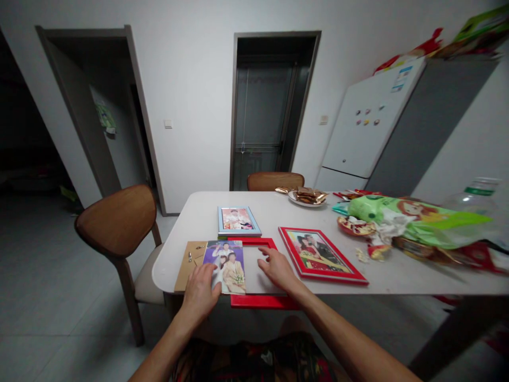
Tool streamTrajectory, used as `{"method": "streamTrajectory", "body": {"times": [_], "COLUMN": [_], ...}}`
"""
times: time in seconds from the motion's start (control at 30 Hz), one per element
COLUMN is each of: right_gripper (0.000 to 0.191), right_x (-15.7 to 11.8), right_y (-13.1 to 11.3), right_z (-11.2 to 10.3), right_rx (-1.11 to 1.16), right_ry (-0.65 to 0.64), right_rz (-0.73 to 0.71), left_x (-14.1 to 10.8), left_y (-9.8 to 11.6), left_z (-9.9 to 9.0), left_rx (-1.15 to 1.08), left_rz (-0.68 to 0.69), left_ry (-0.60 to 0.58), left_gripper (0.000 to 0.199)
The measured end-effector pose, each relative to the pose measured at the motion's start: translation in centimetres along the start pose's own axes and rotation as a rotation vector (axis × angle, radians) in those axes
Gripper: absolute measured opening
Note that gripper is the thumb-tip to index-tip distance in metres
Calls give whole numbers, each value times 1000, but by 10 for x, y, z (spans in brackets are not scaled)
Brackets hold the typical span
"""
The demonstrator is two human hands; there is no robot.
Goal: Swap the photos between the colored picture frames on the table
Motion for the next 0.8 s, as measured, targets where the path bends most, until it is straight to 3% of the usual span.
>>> {"method": "streamTrajectory", "body": {"times": [0.17,0.23,0.33,0.43,0.57,0.67,0.8], "right_gripper": [54,61,65,67,60,48,32], "right_x": [-4,-4,-1,1,2,-5,-16], "right_y": [-36,-47,-63,-82,-89,-73,-52], "right_z": [36,40,25,-1,-22,-11,14], "right_rx": [630,836,1054,1212,1261,1156,1187], "right_ry": [-217,-205,-113,-65,-72,-144,-304], "right_rz": [182,248,270,215,202,336,445], "left_x": [-4,-5,-2,6,16,20,24], "left_y": [16,20,22,26,35,39,38], "left_z": [15,18,19,12,-10,-16,9], "left_rx": [-86,-96,-103,-176,-443,-715,-1166], "left_rz": [99,123,124,143,116,-21,-257], "left_ry": [-118,-171,-165,-50,198,365,412], "left_gripper": [40,47,56,59,46,37,33]}}
Point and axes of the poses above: each hand's wrist, its own x-axis towards the middle knuckle, its own z-axis out of the palm, y = z × x, the point moved 5 cm from there along x, towards the middle knuckle, and after that the axes turned 15 degrees about -x, right-handed, at the moved point
